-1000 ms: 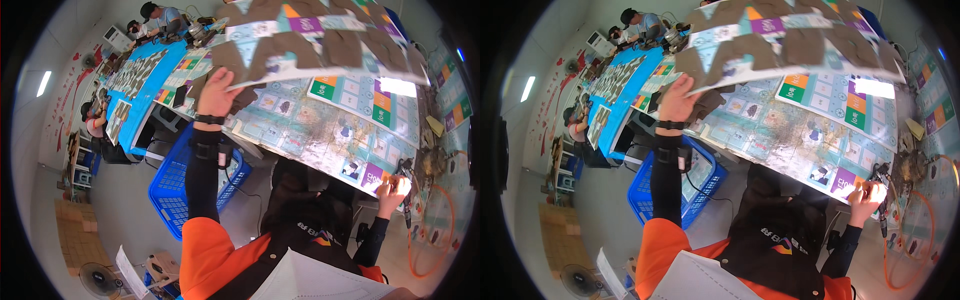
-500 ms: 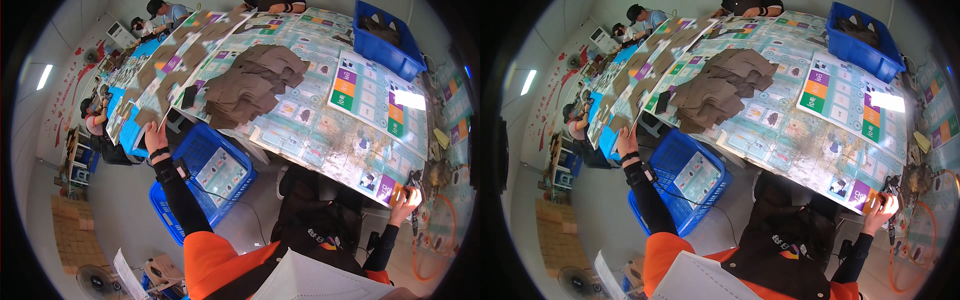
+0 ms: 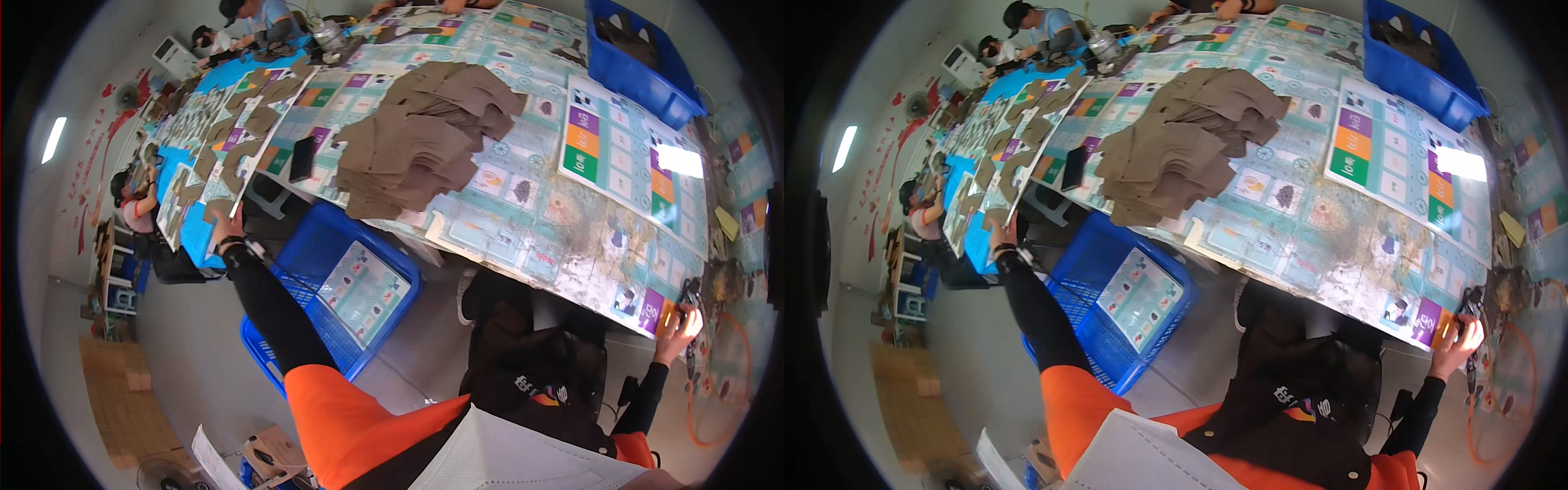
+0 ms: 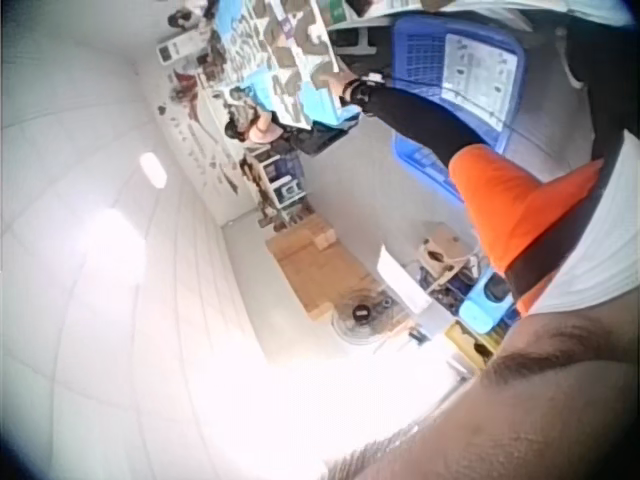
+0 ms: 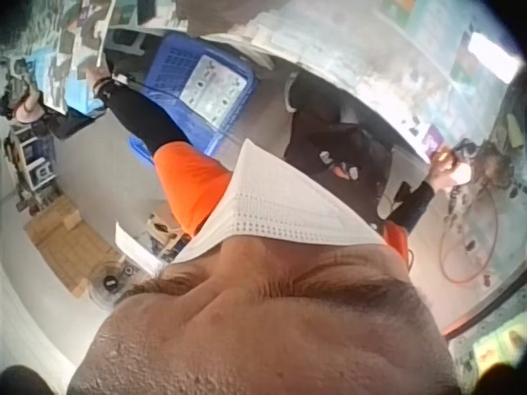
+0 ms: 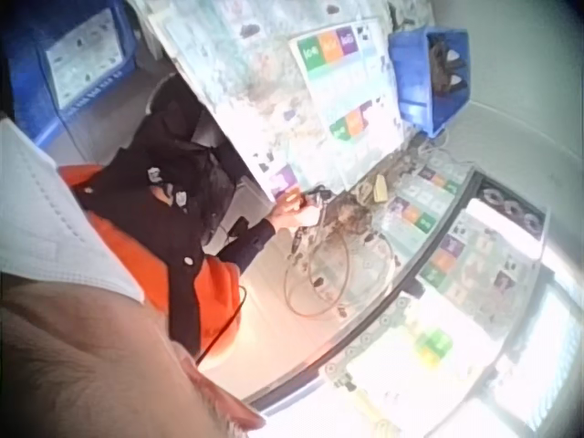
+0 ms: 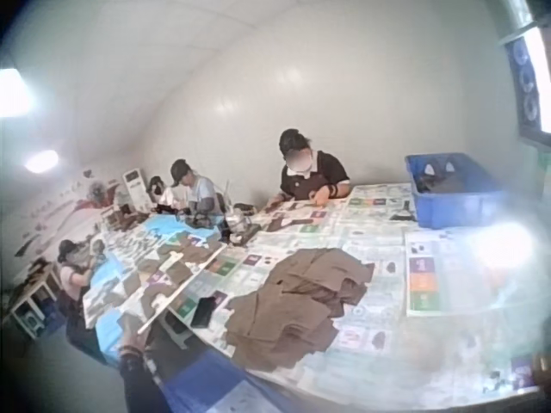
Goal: Applying adhesive to fabric shoe components and pressing them together on a work table.
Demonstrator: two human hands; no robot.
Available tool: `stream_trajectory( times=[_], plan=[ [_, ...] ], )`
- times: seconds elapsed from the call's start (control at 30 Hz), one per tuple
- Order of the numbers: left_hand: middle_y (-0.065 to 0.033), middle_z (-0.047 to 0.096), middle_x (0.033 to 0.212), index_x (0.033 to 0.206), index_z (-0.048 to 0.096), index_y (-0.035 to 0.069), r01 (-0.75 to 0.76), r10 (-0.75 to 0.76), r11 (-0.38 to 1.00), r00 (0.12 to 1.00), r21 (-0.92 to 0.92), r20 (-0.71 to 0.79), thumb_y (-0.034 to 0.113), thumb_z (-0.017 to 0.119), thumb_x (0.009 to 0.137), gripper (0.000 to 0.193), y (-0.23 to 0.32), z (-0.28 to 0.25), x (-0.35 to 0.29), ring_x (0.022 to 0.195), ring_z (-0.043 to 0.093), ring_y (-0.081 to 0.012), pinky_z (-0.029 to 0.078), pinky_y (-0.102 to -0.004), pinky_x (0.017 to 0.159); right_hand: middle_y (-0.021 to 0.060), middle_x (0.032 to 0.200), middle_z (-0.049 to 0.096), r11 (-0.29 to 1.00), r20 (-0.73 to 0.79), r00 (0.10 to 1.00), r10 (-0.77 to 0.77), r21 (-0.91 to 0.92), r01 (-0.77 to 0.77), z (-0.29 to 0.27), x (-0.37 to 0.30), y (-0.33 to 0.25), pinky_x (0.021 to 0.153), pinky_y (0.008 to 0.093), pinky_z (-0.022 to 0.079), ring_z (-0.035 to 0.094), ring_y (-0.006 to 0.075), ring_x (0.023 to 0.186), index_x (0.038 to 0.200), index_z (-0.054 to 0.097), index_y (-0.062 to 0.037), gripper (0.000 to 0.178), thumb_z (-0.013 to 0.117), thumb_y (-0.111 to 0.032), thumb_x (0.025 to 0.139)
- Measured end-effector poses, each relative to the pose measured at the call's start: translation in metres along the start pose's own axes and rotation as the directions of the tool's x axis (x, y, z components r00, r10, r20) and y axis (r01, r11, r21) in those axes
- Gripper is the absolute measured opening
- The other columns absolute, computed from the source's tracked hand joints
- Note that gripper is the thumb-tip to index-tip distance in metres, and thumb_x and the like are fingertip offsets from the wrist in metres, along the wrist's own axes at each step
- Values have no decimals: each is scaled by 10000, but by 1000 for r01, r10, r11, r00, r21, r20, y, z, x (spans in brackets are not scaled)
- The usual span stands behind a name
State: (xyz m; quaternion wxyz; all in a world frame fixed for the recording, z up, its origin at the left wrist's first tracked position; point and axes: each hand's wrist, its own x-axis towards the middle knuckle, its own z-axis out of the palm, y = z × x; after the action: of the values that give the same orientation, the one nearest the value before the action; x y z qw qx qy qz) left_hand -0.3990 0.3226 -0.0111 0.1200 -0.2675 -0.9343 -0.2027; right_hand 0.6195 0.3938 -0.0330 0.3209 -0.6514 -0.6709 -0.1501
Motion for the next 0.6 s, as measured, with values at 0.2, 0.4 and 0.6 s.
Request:
stream_trajectory(
  times=[0.2,0.4,0.6],
  plan=[
    [-111,676,1001,1169,610,-85,-102,99,872,995,-480,-32,386,572,958,517,27,-59,34,860,634,-195,485,-334,721,120,975,581,996,-37,998,-41,75,44,17,13,-10,933,432,374,517,327,1013,937,580,-32,143,534,-122,836],
    [-167,621,664,846,690,-34,-486,588,799,753,-353,295,513,616,886,554,292,-124,-134,648,615,-284,455,-360,643,117,1017,579,998,-60,998,-13,57,17,4,4,-8,936,423,379,511,316,1020,961,585,-38,144,553,-65,823],
    [-233,661,806,794,673,-42,-610,593,787,790,92,155,586,734,728,635,329,-114,-182,805,651,-394,511,-459,689,120,1051,570,983,-64,997,51,180,-39,10,4,-11,931,418,390,506,316,1031,975,593,-40,184,571,-13,794]
  ],
)
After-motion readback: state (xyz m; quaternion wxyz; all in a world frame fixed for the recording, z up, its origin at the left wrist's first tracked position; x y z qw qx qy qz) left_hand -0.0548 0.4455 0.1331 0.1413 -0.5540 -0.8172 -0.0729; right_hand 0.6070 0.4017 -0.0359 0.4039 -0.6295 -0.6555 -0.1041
